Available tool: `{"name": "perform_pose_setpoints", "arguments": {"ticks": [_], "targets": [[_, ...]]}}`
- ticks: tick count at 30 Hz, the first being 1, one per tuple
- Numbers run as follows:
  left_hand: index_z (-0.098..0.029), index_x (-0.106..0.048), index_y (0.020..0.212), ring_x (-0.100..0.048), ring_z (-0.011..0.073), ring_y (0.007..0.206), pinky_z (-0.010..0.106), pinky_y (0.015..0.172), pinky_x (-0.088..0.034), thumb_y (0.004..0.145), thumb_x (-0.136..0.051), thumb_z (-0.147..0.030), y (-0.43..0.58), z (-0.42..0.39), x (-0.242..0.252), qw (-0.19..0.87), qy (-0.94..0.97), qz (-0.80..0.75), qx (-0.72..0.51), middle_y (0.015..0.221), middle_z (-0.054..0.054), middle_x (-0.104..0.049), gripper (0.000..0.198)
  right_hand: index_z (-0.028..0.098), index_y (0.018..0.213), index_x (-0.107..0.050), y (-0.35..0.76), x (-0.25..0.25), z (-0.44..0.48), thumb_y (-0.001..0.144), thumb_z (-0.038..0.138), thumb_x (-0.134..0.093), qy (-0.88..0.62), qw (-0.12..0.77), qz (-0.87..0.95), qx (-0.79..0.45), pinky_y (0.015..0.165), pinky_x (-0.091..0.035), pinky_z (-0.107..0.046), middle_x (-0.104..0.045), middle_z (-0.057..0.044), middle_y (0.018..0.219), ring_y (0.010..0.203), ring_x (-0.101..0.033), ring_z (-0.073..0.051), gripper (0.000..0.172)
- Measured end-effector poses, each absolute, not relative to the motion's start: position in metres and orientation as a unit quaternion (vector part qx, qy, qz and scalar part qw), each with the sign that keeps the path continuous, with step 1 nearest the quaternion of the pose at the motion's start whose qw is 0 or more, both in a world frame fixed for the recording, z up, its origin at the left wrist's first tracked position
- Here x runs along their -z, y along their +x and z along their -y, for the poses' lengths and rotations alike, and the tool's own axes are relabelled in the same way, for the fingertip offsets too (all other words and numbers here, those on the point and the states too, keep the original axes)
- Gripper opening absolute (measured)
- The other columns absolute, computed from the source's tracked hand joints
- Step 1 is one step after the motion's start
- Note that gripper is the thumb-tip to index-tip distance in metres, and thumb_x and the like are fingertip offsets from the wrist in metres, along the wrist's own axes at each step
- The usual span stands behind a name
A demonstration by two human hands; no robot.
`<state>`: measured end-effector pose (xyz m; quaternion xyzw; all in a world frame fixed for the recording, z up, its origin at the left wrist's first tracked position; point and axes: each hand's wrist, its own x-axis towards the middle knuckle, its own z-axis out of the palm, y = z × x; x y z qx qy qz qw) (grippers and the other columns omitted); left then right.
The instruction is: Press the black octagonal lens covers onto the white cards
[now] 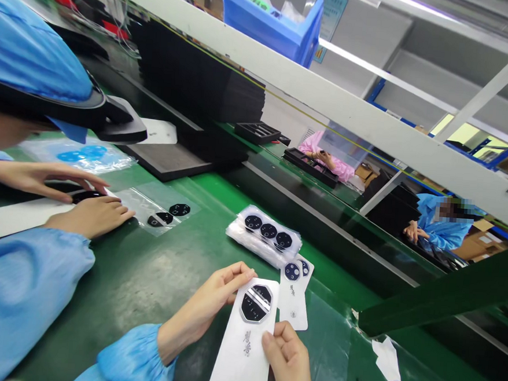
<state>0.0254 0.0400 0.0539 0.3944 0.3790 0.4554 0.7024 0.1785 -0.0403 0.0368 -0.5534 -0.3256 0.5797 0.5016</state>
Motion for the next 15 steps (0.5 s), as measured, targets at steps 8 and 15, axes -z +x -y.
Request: {"name": "perform_pose_setpoints", "arguments": {"ticks": [8,15], "targets": [[-0.018,-0.057,0.078,-0.055,0.0135,0.063,0.024,0.057,-0.043,0.071,-0.064,-0.042,0.018,-0.045,-0.050,0.645,0.386,-0.410,-0.516,0.069,-0.001,-0.060,0.027,0.019,0.079,-0.054,0.186,-0.024,0.046,0.062,0.057,-0.074,-0.528,0.456,0.405,-0.591,0.045,-0.044,-0.023,-0.062,0.001,0.057,0.048,-0.056,-0.013,0.046],[-0.021,-0.057,0.094,-0.052,0.0236,0.102,0.033,0.086,-0.040,0.073,-0.060,-0.052,0.015,-0.048,-0.049,0.546,0.384,-0.456,-0.589,0.103,0.005,-0.059,0.038,0.015,0.075,-0.061,0.219,-0.044,0.036,0.065,0.049,-0.075,-0.564,0.533,0.396,-0.490,0.035,-0.031,-0.014,-0.056,0.002,0.057,0.044,-0.046,-0.006,0.039]]}}
